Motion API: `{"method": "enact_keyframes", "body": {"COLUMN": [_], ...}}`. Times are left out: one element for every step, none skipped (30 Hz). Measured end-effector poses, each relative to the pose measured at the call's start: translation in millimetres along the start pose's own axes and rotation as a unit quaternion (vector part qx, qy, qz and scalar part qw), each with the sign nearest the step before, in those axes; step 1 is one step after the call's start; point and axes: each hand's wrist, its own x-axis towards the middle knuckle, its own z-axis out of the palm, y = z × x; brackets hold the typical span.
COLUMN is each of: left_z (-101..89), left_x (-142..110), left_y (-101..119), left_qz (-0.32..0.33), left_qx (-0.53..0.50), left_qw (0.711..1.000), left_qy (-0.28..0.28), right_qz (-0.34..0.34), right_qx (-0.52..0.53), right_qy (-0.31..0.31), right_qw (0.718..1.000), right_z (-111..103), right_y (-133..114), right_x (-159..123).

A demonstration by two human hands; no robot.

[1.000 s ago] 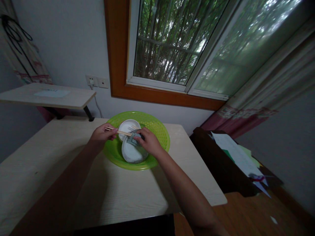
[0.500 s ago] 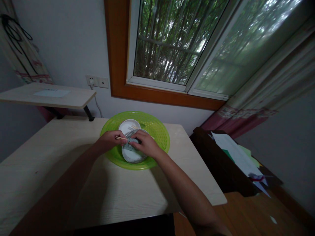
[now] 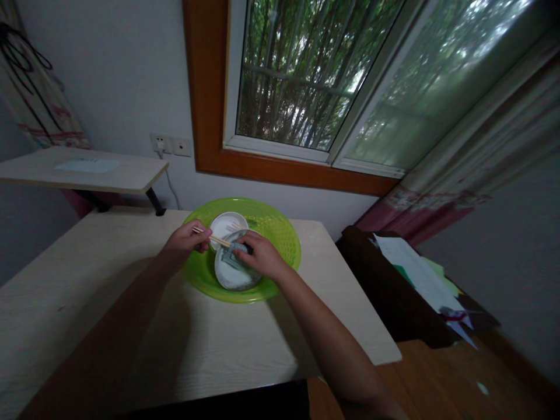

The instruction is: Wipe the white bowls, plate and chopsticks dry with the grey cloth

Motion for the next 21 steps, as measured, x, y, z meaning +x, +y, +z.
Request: {"method": "enact_keyframes", "body": {"left_z": [0.7, 1.3, 2.0, 2.7, 3.5, 4.3, 5.0, 5.7, 6.3, 6.7, 6.9, 6.9, 6.7, 6.2, 5.6, 4.7, 3.6, 2.5, 1.4, 0.4, -0.4], "left_x": [-0.2, -0.5, -0.8, -1.2, -1.6, -2.0, -2.4, -2.8, -3.2, -3.5, -3.7, -3.9, -3.9, -3.8, -3.5, -3.1, -2.6, -2.0, -1.2, -0.3, 0.6], "left_y": [0.8, 1.5, 2.0, 2.3, 2.3, 2.2, 1.8, 1.5, 1.2, 1.0, 0.9, 1.1, 1.4, 1.7, 2.1, 2.4, 2.6, 2.7, 2.7, 2.7, 2.6], "left_qz": [-0.003, -0.006, -0.008, -0.009, -0.010, -0.010, -0.010, -0.011, -0.012, -0.014, -0.016, -0.017, -0.018, -0.017, -0.015, -0.013, -0.008, -0.004, 0.001, 0.004, 0.006], "left_qx": [0.014, 0.033, 0.055, 0.078, 0.101, 0.122, 0.140, 0.156, 0.168, 0.176, 0.181, 0.180, 0.176, 0.164, 0.146, 0.124, 0.100, 0.075, 0.051, 0.029, 0.010], "left_qw": [1.000, 0.999, 0.997, 0.994, 0.991, 0.986, 0.982, 0.978, 0.975, 0.973, 0.971, 0.971, 0.972, 0.976, 0.980, 0.985, 0.991, 0.995, 0.998, 0.999, 1.000], "left_qy": [-0.014, -0.032, -0.052, -0.073, -0.092, -0.109, -0.124, -0.136, -0.144, -0.151, -0.154, -0.155, -0.152, -0.145, -0.134, -0.116, -0.094, -0.068, -0.041, -0.016, 0.003], "right_qz": [-0.001, -0.004, -0.009, -0.016, -0.025, -0.034, -0.043, -0.051, -0.057, -0.060, -0.061, -0.060, -0.057, -0.055, -0.052, -0.050, -0.047, -0.042, -0.038, -0.033, -0.029], "right_qx": [0.001, 0.001, 0.000, -0.002, -0.004, -0.006, -0.006, -0.006, -0.005, -0.005, -0.006, -0.009, -0.012, -0.014, -0.017, -0.018, -0.019, -0.019, -0.018, -0.017, -0.017], "right_qy": [0.000, 0.000, -0.003, -0.006, -0.010, -0.015, -0.020, -0.024, -0.026, -0.028, -0.030, -0.031, -0.031, -0.030, -0.027, -0.023, -0.019, -0.014, -0.011, -0.008, -0.006], "right_qw": [1.000, 1.000, 1.000, 1.000, 1.000, 0.999, 0.999, 0.998, 0.998, 0.998, 0.998, 0.998, 0.998, 0.998, 0.998, 0.998, 0.999, 0.999, 0.999, 0.999, 0.999], "right_z": [-0.2, -0.4, -0.4, -0.1, 0.3, 0.9, 1.7, 2.4, 3.2, 3.8, 4.2, 4.3, 4.2, 3.8, 3.3, 2.7, 2.0, 1.5, 1.0, 0.7, 0.5], "right_y": [-0.3, -0.7, -1.3, -2.0, -2.6, -3.3, -3.8, -4.4, -4.9, -5.3, -5.7, -6.2, -6.6, -7.0, -7.4, -7.8, -8.0, -8.1, -8.0, -7.8, -7.4], "right_x": [-0.1, -0.2, -0.2, -0.1, 0.0, 0.1, 0.2, 0.3, 0.3, 0.3, 0.3, 0.2, 0.2, 0.2, 0.2, 0.2, 0.2, 0.2, 0.1, 0.0, -0.1]}}
